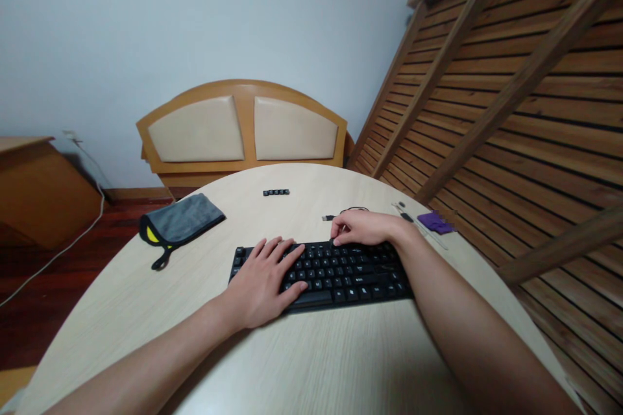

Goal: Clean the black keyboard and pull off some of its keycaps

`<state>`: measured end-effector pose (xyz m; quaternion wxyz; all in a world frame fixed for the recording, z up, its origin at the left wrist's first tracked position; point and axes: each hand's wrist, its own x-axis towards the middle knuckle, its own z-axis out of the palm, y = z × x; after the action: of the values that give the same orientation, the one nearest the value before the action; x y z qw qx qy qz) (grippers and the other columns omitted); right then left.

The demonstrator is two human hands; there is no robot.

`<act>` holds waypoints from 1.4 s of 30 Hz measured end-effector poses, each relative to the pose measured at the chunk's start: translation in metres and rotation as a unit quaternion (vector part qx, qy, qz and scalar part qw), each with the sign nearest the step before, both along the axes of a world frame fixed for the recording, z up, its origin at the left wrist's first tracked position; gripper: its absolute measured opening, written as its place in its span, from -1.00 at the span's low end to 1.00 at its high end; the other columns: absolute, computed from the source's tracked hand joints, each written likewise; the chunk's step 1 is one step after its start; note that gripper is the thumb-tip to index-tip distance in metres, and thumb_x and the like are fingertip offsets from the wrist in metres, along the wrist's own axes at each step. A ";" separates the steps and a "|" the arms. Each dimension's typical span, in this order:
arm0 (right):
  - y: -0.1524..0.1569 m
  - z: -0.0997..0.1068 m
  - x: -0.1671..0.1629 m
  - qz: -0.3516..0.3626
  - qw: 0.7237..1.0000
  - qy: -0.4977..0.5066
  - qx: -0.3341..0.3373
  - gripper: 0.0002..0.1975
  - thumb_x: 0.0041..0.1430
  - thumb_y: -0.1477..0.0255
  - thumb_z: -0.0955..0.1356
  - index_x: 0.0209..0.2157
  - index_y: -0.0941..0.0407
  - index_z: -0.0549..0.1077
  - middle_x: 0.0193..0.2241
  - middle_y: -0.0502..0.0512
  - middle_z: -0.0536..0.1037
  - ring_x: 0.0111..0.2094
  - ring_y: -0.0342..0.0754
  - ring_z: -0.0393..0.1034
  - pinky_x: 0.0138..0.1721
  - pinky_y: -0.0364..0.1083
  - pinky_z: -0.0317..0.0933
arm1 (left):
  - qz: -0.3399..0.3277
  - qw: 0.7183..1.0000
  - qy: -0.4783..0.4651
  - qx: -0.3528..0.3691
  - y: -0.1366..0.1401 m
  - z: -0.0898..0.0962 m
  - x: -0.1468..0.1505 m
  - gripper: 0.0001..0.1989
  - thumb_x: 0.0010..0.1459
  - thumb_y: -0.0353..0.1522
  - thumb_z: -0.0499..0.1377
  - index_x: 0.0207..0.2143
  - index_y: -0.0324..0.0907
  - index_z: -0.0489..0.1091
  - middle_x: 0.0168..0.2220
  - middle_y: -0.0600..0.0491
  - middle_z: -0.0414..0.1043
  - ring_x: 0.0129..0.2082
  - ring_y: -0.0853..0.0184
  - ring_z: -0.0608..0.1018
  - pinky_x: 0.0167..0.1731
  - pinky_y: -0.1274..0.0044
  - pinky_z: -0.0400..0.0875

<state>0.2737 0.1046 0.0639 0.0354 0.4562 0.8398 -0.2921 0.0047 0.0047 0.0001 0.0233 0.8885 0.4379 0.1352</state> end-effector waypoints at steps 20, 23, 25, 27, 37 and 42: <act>-0.014 0.014 -0.020 -0.014 0.990 -0.116 0.075 -0.82 0.15 0.38 0.46 -0.19 0.09 0.63 -0.29 0.06 0.67 -0.29 -0.02 0.52 -0.33 -0.14 0.23 | 0.002 1.000 0.013 -0.007 0.000 0.001 0.001 -0.38 0.36 0.02 0.01 0.34 -0.05 0.17 0.33 -0.07 0.21 0.32 -0.01 0.24 0.31 0.04 0.04; -0.015 0.011 -0.023 -0.009 0.985 -0.134 0.109 -0.82 0.14 0.38 0.46 -0.20 0.08 0.64 -0.28 0.10 0.67 -0.25 0.03 0.52 -0.31 -0.11 0.22 | 0.002 1.000 0.011 -0.004 0.001 0.001 0.001 -0.38 0.35 0.03 0.01 0.34 -0.05 0.17 0.33 -0.06 0.22 0.32 0.00 0.24 0.31 0.06 0.04; -0.016 0.008 -0.025 -0.005 0.981 -0.144 0.130 -0.84 0.13 0.38 0.46 -0.22 0.07 0.65 -0.29 0.13 0.67 -0.24 0.07 0.53 -0.30 -0.08 0.22 | 0.001 1.000 0.013 -0.003 0.001 0.001 0.001 -0.37 0.35 0.03 0.01 0.34 -0.05 0.17 0.33 -0.06 0.21 0.33 0.00 0.23 0.31 0.06 0.05; -0.017 0.006 -0.027 -0.003 0.977 -0.152 0.146 -0.85 0.12 0.39 0.46 -0.24 0.07 0.66 -0.29 0.15 0.68 -0.24 0.10 0.54 -0.29 -0.07 0.23 | 0.003 1.000 0.017 -0.004 0.001 0.001 0.001 -0.37 0.36 0.03 0.01 0.35 -0.06 0.17 0.34 -0.07 0.21 0.33 -0.01 0.23 0.31 0.05 0.05; -0.017 0.010 -0.027 -0.012 0.979 -0.146 0.138 -0.86 0.08 0.39 0.49 -0.27 0.04 0.68 -0.34 0.10 0.69 -0.29 0.05 0.54 -0.35 -0.10 0.22 | 0.003 1.000 0.014 -0.009 0.001 0.002 0.000 -0.37 0.35 0.02 0.01 0.35 -0.07 0.17 0.34 -0.08 0.21 0.33 -0.02 0.24 0.31 0.04 0.04; -0.014 0.009 -0.023 -0.015 0.984 -0.128 0.123 -0.86 0.10 0.37 0.48 -0.26 0.02 0.68 -0.35 0.06 0.69 -0.33 0.01 0.53 -0.34 -0.11 0.22 | 0.005 1.000 0.022 -0.006 0.000 0.002 0.001 -0.37 0.35 0.02 0.01 0.35 -0.06 0.17 0.34 -0.08 0.21 0.33 -0.01 0.24 0.30 0.03 0.05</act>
<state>0.2505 0.0910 0.0733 0.0819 0.5031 0.8510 -0.1262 0.0058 0.0051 0.0020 0.0184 0.8891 0.4432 0.1130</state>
